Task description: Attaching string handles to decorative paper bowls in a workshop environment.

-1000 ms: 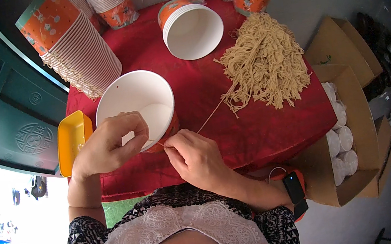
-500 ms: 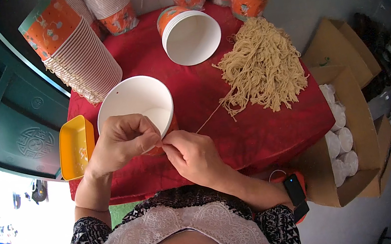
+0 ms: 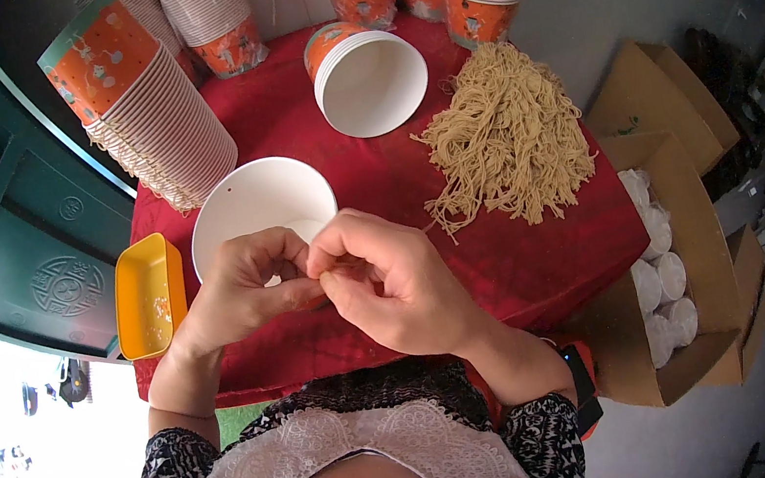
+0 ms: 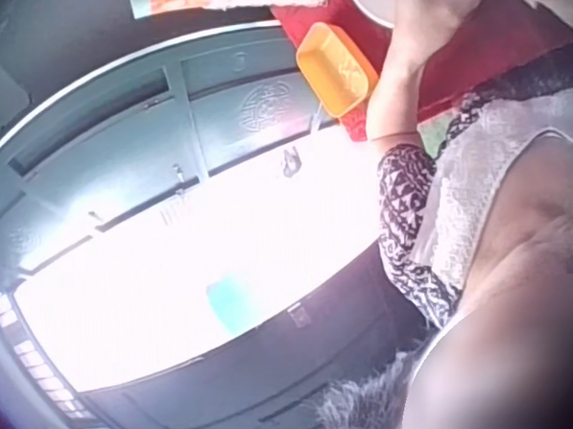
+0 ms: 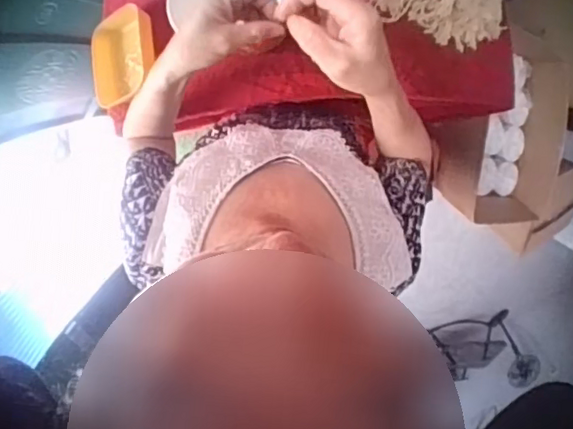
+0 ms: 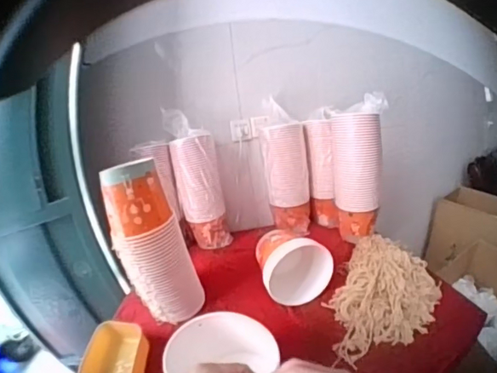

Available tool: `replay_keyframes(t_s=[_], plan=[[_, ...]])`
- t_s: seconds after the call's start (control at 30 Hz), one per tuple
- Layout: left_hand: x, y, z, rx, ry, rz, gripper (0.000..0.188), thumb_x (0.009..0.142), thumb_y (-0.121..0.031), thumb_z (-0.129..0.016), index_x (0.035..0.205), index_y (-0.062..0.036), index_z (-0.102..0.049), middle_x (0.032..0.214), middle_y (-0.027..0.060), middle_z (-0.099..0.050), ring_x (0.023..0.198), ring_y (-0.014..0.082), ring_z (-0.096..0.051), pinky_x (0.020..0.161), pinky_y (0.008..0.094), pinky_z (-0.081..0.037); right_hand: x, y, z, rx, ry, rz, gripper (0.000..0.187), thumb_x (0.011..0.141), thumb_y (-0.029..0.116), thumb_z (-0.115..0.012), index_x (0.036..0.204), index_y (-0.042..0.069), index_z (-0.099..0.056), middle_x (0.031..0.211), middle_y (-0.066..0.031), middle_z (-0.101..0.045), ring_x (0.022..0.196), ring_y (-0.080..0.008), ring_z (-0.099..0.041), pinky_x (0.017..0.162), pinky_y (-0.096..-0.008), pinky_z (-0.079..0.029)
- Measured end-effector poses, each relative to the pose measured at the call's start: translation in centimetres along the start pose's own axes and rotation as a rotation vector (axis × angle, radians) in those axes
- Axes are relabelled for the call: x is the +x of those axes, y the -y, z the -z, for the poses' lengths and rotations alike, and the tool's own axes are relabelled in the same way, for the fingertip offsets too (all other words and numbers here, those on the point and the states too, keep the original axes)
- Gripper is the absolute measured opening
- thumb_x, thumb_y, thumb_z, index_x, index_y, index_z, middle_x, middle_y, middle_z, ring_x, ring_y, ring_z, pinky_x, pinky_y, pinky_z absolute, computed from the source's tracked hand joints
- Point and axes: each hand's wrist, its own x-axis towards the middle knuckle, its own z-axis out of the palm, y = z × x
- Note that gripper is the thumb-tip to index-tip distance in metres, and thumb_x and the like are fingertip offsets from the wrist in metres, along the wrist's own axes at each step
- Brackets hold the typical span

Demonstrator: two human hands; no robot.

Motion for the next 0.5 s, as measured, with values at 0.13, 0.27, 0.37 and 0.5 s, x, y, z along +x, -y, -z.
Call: replay_keyframes(t_s=[0.13, 0.27, 0.37, 0.5], plan=[[-0.1, 0.6, 0.1, -0.031, -0.006, 0.016, 0.008, 0.092, -0.004, -0.070, 0.092, 0.0026, -0.065, 0.078, -0.0011, -0.062, 0.070, 0.0050, -0.053, 0.060, 0.0226, -0.045, 0.8, 0.2, 0.2, -0.312, 0.087, 0.159, 0.007, 0.082, -0.009, -0.061, 0.085, -0.003, -0.063, 0.103, -0.0105, -0.058, 0.085, -0.0128, -0.056, 0.069, -0.0260, -0.047], [-0.1, 0.0, 0.3, -0.172, 0.014, 0.083, 0.008, 0.097, -0.004, -0.063, 0.093, 0.0027, -0.064, 0.076, -0.0018, -0.058, 0.068, 0.0048, -0.051, 0.058, 0.0217, -0.042, 1.1, -2.2, 0.0, -0.672, -0.165, 0.466, 0.018, 0.074, -0.012, -0.066, 0.089, -0.004, -0.064, 0.103, -0.0141, -0.056, 0.083, -0.0241, -0.059, 0.071, -0.0334, -0.049], [-0.1, 0.1, 0.5, -0.189, 0.031, 0.075, 0.009, 0.099, -0.004, -0.060, 0.094, 0.0027, -0.063, 0.076, -0.0016, -0.058, 0.067, 0.0050, -0.050, 0.057, 0.0212, -0.040, 0.8, -2.8, -0.5, -0.646, -0.161, 0.420, 0.026, 0.073, -0.010, -0.069, 0.098, -0.005, -0.063, 0.107, -0.0147, -0.056, 0.092, -0.0268, -0.058, 0.076, -0.0350, -0.050], [0.0, 0.3, 0.6, -0.234, 0.040, 0.066, 0.009, 0.099, -0.004, -0.059, 0.095, 0.0033, -0.063, 0.076, -0.0010, -0.059, 0.066, 0.0051, -0.050, 0.056, 0.0213, -0.039, 0.8, -3.2, -1.0, -0.585, -0.163, 0.380, 0.025, 0.073, -0.011, -0.069, 0.096, -0.004, -0.062, 0.106, -0.0148, -0.056, 0.093, -0.0277, -0.058, 0.076, -0.0354, -0.050]])
